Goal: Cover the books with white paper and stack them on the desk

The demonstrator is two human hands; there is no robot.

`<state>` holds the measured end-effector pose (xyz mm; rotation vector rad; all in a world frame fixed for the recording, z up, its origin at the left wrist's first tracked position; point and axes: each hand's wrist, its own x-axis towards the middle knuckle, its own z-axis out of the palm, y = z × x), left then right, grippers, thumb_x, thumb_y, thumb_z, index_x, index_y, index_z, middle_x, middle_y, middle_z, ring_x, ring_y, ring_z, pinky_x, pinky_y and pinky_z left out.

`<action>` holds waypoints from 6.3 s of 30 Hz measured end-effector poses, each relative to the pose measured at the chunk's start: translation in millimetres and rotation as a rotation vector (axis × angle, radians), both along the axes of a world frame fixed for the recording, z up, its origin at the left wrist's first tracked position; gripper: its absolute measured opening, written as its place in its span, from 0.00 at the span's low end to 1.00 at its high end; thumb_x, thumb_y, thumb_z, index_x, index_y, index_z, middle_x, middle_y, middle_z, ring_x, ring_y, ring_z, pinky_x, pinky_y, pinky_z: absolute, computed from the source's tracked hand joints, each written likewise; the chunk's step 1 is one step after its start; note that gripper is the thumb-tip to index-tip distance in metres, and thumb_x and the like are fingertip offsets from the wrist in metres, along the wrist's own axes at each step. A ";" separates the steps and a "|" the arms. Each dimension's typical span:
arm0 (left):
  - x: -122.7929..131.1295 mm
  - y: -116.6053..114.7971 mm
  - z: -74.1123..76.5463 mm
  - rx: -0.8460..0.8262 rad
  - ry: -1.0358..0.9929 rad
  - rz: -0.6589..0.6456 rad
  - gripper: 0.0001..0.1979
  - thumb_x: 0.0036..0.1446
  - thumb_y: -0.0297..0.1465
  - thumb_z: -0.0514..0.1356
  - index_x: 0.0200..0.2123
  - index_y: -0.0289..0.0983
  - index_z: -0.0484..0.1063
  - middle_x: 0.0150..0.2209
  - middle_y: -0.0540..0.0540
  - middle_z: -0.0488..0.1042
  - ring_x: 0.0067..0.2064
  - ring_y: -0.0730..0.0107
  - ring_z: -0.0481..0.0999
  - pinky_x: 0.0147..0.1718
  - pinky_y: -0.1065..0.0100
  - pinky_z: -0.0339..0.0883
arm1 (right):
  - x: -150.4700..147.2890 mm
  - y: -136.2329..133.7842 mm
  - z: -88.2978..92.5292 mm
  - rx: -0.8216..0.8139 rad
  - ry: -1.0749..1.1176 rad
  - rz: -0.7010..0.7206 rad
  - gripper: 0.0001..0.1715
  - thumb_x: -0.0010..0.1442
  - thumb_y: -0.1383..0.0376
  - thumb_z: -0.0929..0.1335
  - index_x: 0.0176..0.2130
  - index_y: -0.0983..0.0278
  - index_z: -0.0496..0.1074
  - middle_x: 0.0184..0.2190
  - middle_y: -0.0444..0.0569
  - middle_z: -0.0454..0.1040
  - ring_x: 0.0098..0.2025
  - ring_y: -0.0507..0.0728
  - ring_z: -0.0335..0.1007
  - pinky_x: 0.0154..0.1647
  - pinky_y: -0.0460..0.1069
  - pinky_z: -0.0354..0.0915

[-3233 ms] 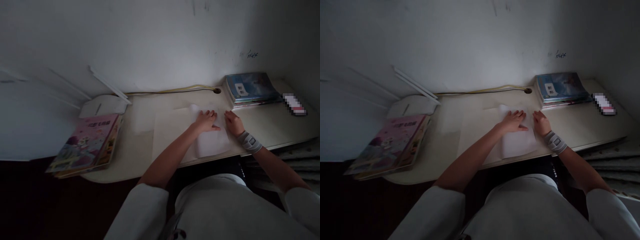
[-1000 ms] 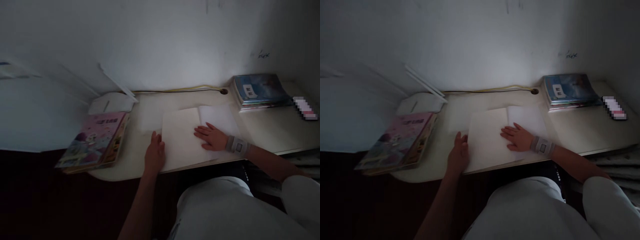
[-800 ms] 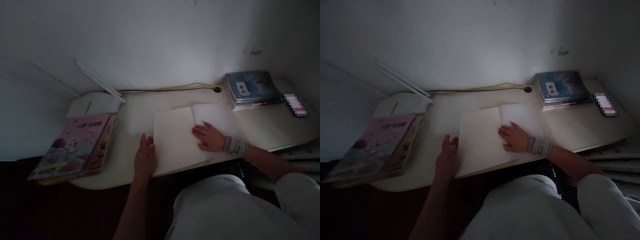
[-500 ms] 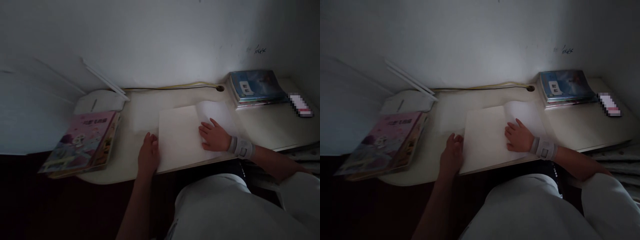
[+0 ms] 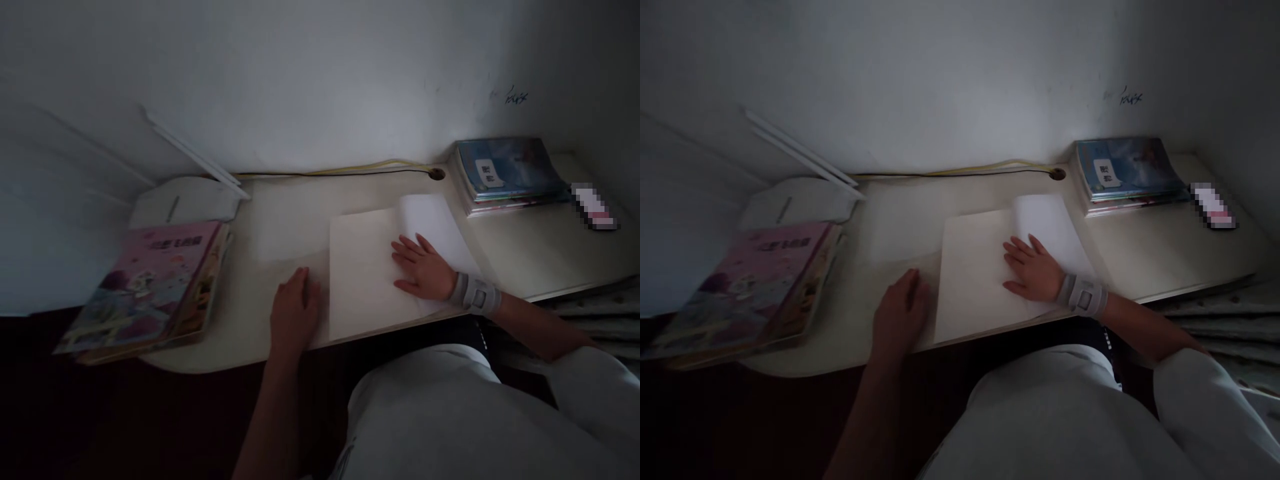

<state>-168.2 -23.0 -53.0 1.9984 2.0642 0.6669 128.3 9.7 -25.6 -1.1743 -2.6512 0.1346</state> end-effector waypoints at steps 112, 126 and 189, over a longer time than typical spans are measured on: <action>133.3 -2.1 21.4 0.064 0.367 -1.025 0.24 0.58 0.30 0.58 0.58 0.36 0.63 0.64 0.37 0.58 0.67 0.43 0.46 0.61 0.41 0.49 | 11.1 -128.0 -13.5 -0.115 -0.360 -0.189 0.29 0.66 0.62 0.56 0.63 0.69 0.58 0.59 0.70 0.62 0.19 0.50 0.68 0.18 0.48 0.61; 126.7 2.3 22.1 0.026 0.191 -1.152 0.20 0.60 0.26 0.54 0.56 0.36 0.65 0.62 0.41 0.63 0.69 0.46 0.34 0.62 0.43 0.49 | 13.8 -131.0 -9.7 -0.057 -0.354 -0.164 0.27 0.67 0.65 0.53 0.62 0.69 0.60 0.57 0.67 0.66 0.20 0.52 0.71 0.17 0.49 0.62; 150.2 185.6 14.9 0.113 -0.452 -0.311 0.18 0.65 0.43 0.45 0.48 0.38 0.64 0.53 0.38 0.67 0.58 0.65 0.64 0.54 0.64 0.60 | 85.7 40.5 33.8 -0.671 0.844 -0.586 0.37 0.62 0.42 0.57 0.55 0.65 0.67 0.40 0.56 0.78 0.38 0.59 0.75 0.36 0.56 0.72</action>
